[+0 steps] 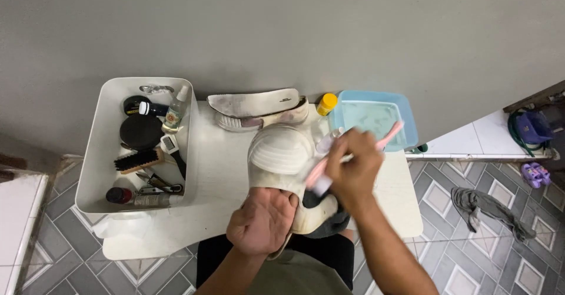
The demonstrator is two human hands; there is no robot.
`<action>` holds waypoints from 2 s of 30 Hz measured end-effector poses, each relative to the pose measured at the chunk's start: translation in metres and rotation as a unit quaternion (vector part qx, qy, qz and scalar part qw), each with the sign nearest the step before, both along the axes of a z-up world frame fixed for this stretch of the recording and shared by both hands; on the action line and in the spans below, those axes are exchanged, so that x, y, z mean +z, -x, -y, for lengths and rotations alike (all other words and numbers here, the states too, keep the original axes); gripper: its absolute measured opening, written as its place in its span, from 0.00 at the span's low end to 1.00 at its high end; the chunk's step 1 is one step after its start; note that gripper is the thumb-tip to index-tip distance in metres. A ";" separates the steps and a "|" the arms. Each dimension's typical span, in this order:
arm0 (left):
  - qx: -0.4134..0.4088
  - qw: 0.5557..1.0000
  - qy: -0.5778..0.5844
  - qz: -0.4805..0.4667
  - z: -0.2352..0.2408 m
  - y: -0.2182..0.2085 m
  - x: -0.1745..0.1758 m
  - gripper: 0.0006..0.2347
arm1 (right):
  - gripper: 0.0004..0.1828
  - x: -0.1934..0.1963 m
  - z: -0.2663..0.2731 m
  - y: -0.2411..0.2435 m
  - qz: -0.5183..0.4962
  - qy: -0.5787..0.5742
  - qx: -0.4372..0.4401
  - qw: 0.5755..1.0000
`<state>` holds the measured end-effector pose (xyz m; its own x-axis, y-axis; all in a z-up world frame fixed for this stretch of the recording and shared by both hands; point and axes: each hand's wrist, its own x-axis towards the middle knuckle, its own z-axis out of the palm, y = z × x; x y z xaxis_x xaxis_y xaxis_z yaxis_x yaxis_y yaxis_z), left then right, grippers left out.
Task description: The person scrubs a white sneaker with a pink toothbrush, applying cleaning solution to the sole and upper parts. They repeatedly dip the brush into a blue water basin and continue scrubbing the shoe's surface.
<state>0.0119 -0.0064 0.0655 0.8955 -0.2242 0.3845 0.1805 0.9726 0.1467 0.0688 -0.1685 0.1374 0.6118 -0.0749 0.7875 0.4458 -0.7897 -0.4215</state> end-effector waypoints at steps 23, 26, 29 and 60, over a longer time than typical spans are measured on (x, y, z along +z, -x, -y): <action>-0.037 0.991 0.114 0.061 0.000 -0.004 0.011 0.36 | 0.18 -0.005 -0.021 0.004 0.061 0.012 0.071 0.996; 0.039 0.999 0.000 0.032 0.002 -0.007 0.017 0.07 | 0.20 -0.012 0.002 -0.024 0.037 -0.031 -0.012 0.999; -0.021 0.993 0.103 0.059 0.000 -0.002 0.010 0.36 | 0.19 0.010 -0.032 0.012 0.083 0.013 0.098 0.992; 0.070 0.996 -0.037 0.044 0.002 -0.002 -0.008 0.06 | 0.18 -0.016 -0.014 -0.006 0.006 -0.046 0.011 0.999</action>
